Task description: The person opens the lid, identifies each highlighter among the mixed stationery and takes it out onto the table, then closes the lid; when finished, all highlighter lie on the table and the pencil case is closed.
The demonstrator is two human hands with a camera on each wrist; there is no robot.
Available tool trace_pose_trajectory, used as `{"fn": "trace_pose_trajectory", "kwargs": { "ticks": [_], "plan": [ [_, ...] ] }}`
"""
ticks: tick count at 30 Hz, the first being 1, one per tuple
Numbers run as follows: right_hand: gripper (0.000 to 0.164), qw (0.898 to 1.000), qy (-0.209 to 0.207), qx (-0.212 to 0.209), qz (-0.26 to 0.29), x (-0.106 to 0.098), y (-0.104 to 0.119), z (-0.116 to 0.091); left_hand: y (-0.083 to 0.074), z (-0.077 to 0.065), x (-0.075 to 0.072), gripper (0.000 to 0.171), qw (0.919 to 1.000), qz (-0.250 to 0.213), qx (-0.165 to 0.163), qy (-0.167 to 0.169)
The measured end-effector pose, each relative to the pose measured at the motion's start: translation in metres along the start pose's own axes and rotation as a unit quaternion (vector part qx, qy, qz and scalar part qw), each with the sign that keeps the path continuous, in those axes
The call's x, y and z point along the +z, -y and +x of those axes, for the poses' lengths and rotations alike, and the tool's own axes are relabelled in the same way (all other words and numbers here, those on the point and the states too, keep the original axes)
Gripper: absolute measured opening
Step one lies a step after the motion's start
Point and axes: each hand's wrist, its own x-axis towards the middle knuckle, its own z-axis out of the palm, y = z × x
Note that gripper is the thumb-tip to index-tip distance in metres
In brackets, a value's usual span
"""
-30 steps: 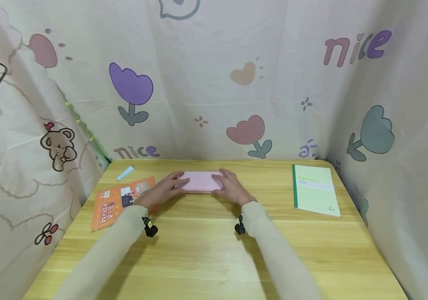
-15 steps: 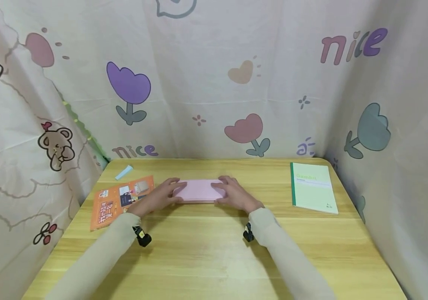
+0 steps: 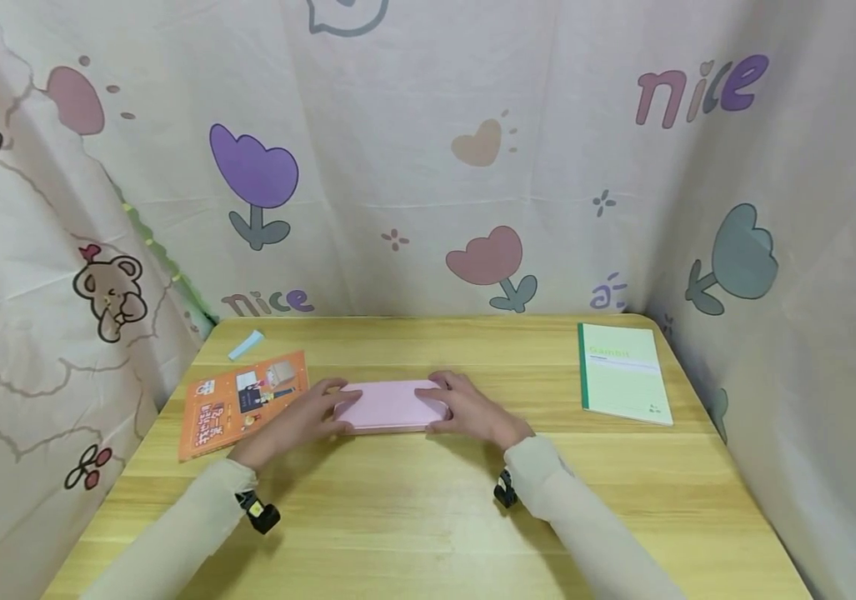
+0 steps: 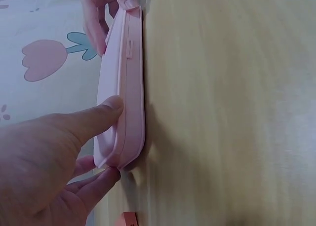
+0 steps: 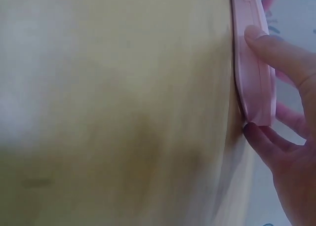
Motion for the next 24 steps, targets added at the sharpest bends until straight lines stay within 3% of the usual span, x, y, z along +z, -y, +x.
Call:
{"fn": "trace_pose_trajectory", "kwargs": {
  "ticks": [10,17,24],
  "plan": [
    [0.073,1.000,0.013,0.003,0.000,0.005,0.010,-0.009,-0.003,-0.015,0.002,0.063,0.9999,0.008,0.004,-0.006],
    [0.083,1.000,0.017,0.010,-0.009,0.007,0.011,-0.003,0.001,-0.008,0.003,0.080,0.9990,0.017,0.039,0.014],
    [0.086,0.999,0.027,0.021,-0.041,0.009,0.016,0.000,0.007,0.000,0.003,0.085,0.9970,0.046,0.058,0.025]
  ]
}}
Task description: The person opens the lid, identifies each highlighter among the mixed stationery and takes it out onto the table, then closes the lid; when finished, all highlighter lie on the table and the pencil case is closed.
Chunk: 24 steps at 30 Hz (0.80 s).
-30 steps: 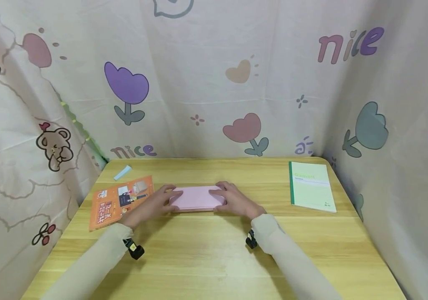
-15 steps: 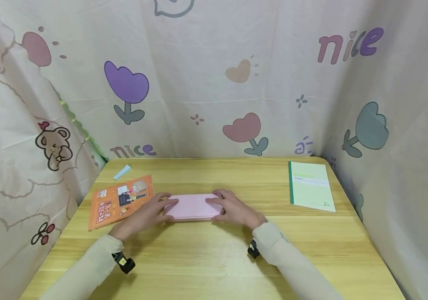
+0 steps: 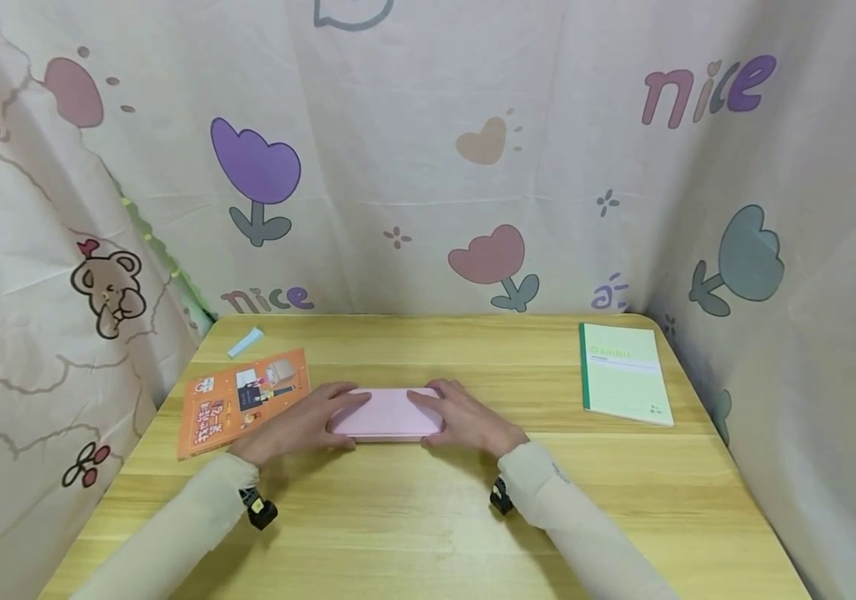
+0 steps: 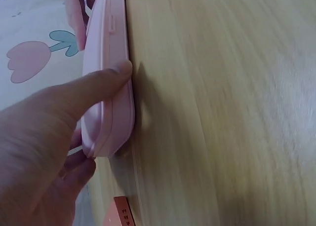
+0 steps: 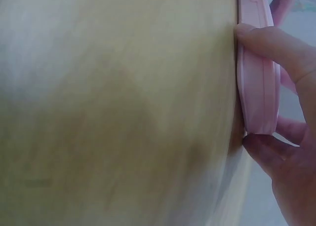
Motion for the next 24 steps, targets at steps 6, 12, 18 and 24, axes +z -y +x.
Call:
{"fn": "trace_pose_trajectory", "kwargs": {
  "ticks": [6,12,18,24],
  "plan": [
    [0.087,0.999,-0.005,-0.015,-0.031,-0.002,0.001,0.000,0.004,0.003,-0.004,0.084,0.9995,0.022,0.022,0.001],
    [0.087,0.997,-0.002,-0.030,-0.070,-0.001,0.000,0.001,0.009,0.005,-0.008,0.080,0.9975,0.064,0.030,0.010],
    [0.087,0.996,0.005,-0.036,-0.083,0.000,-0.002,0.001,0.014,0.011,-0.011,0.078,0.9947,0.088,0.047,0.023],
    [0.090,0.997,-0.003,-0.043,-0.070,0.001,-0.008,0.001,0.016,0.015,-0.016,0.075,0.9978,0.045,0.040,0.029]
  ]
}}
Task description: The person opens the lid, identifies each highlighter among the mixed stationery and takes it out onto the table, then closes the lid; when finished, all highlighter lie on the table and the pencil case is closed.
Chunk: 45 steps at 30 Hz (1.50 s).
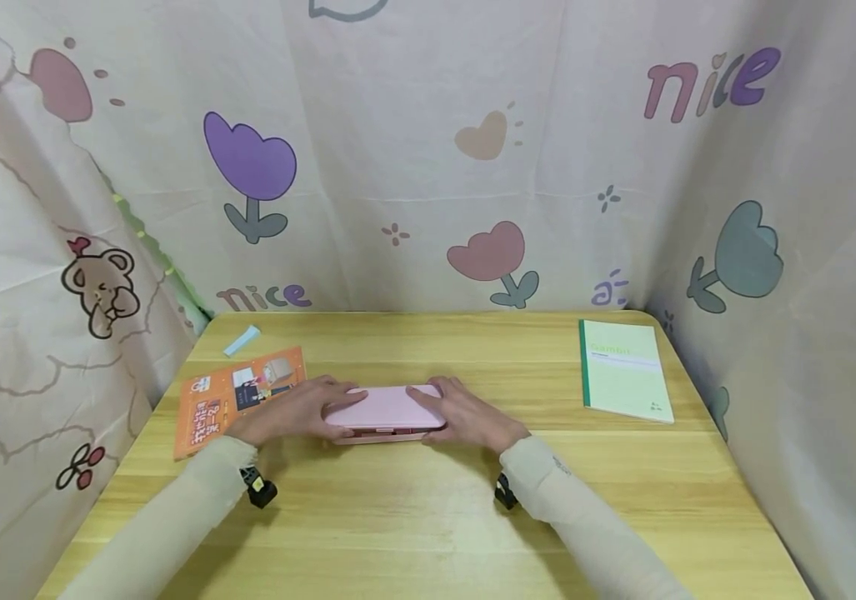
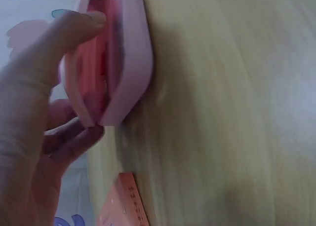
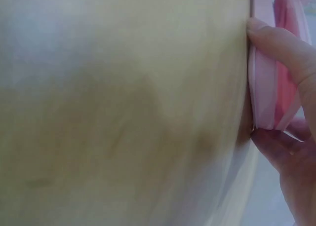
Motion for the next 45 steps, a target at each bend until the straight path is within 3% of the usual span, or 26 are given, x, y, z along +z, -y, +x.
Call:
{"fn": "trace_pose_trajectory", "kwargs": {
  "ticks": [5,9,13,16,19,23,27,31,34,39,41,43,45],
  "plan": [
    [0.093,0.999,0.003,0.019,0.047,-0.001,-0.001,-0.001,0.001,0.001,-0.005,0.075,0.9995,-0.030,0.003,0.004],
    [0.096,0.993,-0.002,0.041,0.114,-0.003,-0.002,-0.001,0.001,0.000,-0.008,0.076,0.9974,-0.070,-0.017,0.011],
    [0.093,0.986,-0.029,0.054,0.155,-0.005,-0.005,-0.006,0.004,-0.002,-0.008,0.074,0.9896,-0.133,-0.054,0.012],
    [0.083,0.981,-0.071,0.059,0.172,-0.008,-0.010,-0.012,0.007,-0.003,-0.007,0.066,0.9794,-0.187,-0.077,-0.008],
    [0.066,0.968,-0.119,0.056,0.214,-0.011,-0.014,-0.018,0.010,-0.003,-0.008,0.059,0.9709,-0.220,-0.089,-0.035],
    [0.046,0.943,-0.172,0.048,0.280,-0.011,-0.018,-0.025,0.010,-0.002,-0.010,0.053,0.9658,-0.229,-0.107,-0.060],
    [0.032,0.945,-0.185,0.037,0.267,-0.011,-0.019,-0.028,0.010,-0.001,-0.010,0.052,0.9559,-0.253,-0.128,-0.075],
    [0.045,0.951,-0.164,0.023,0.262,-0.011,-0.017,-0.025,0.008,-0.001,-0.010,0.060,0.9514,-0.263,-0.133,-0.089],
    [0.058,0.946,-0.162,0.030,0.278,-0.011,-0.015,-0.021,0.009,-0.003,-0.010,0.064,0.9455,-0.274,-0.122,-0.127],
    [0.064,0.936,-0.160,0.064,0.307,-0.012,-0.014,-0.012,0.012,-0.017,-0.006,0.058,0.9258,-0.280,-0.111,-0.228],
    [0.066,0.931,-0.156,0.074,0.323,-0.012,-0.015,-0.009,0.012,-0.022,-0.003,0.051,0.9305,-0.255,-0.095,-0.246],
    [0.067,0.924,-0.154,0.081,0.340,-0.013,-0.016,-0.006,0.011,-0.024,0.000,0.048,0.9448,-0.215,-0.068,-0.237],
    [0.067,0.918,-0.155,0.084,0.355,-0.013,-0.017,-0.004,0.010,-0.024,0.003,0.051,0.9608,-0.178,-0.044,-0.208]
  ]
}}
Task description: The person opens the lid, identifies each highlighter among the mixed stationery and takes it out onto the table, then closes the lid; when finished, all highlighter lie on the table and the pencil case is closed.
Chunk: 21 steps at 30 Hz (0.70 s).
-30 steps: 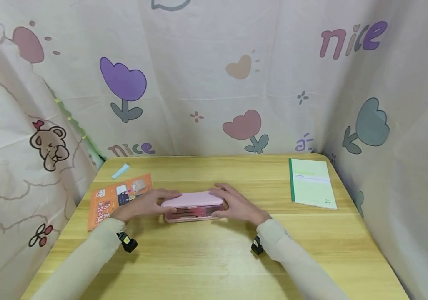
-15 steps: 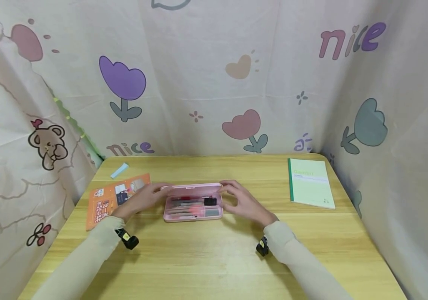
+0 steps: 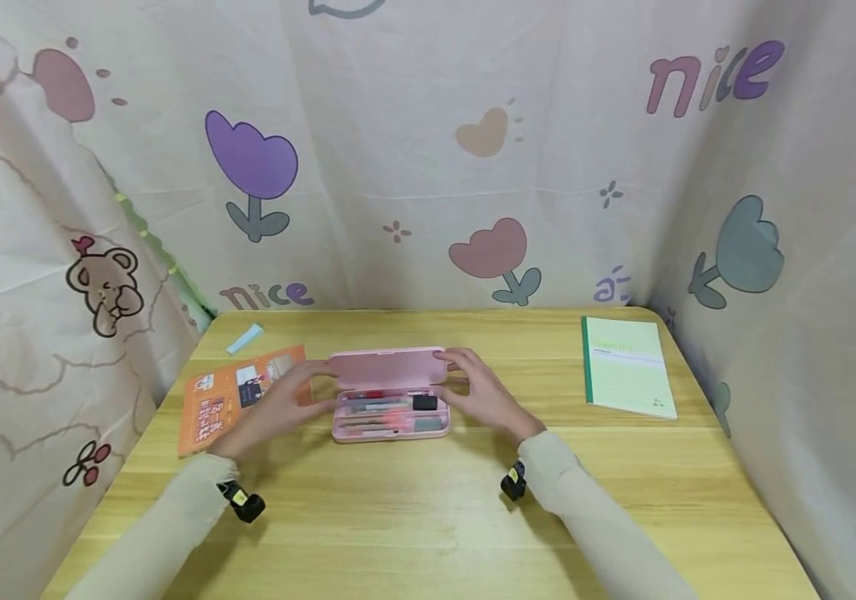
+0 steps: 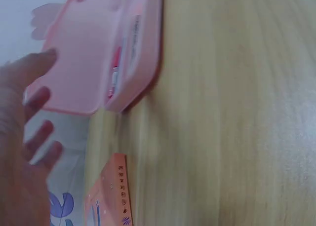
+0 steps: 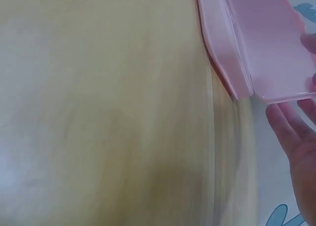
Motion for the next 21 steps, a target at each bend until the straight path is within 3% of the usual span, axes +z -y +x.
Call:
{"fn": "trace_pose_trajectory", "kwargs": {
  "ticks": [3,6,12,14,17,21],
  "plan": [
    [0.067,1.000,-0.002,0.002,0.012,0.001,-0.002,0.003,0.001,0.003,0.006,0.061,0.9972,0.034,0.030,0.059],
    [0.063,1.000,-0.020,-0.004,-0.006,0.003,-0.003,0.006,0.002,0.006,0.009,0.067,0.9931,0.057,0.039,0.094],
    [0.042,0.990,-0.106,-0.036,-0.080,0.010,0.001,0.008,0.000,0.012,0.005,0.086,0.9860,0.089,0.018,0.140],
    [0.038,0.989,-0.090,-0.052,-0.108,0.014,0.002,0.009,0.000,0.014,0.004,0.093,0.9830,0.097,0.008,0.156],
    [0.036,0.986,-0.028,-0.073,-0.147,0.021,0.003,0.011,0.001,0.017,0.005,0.100,0.9790,0.102,-0.003,0.177],
    [0.029,0.974,0.042,-0.083,-0.206,0.032,0.005,0.018,0.001,0.019,0.005,0.101,0.9762,0.094,-0.007,0.195]
  ]
}}
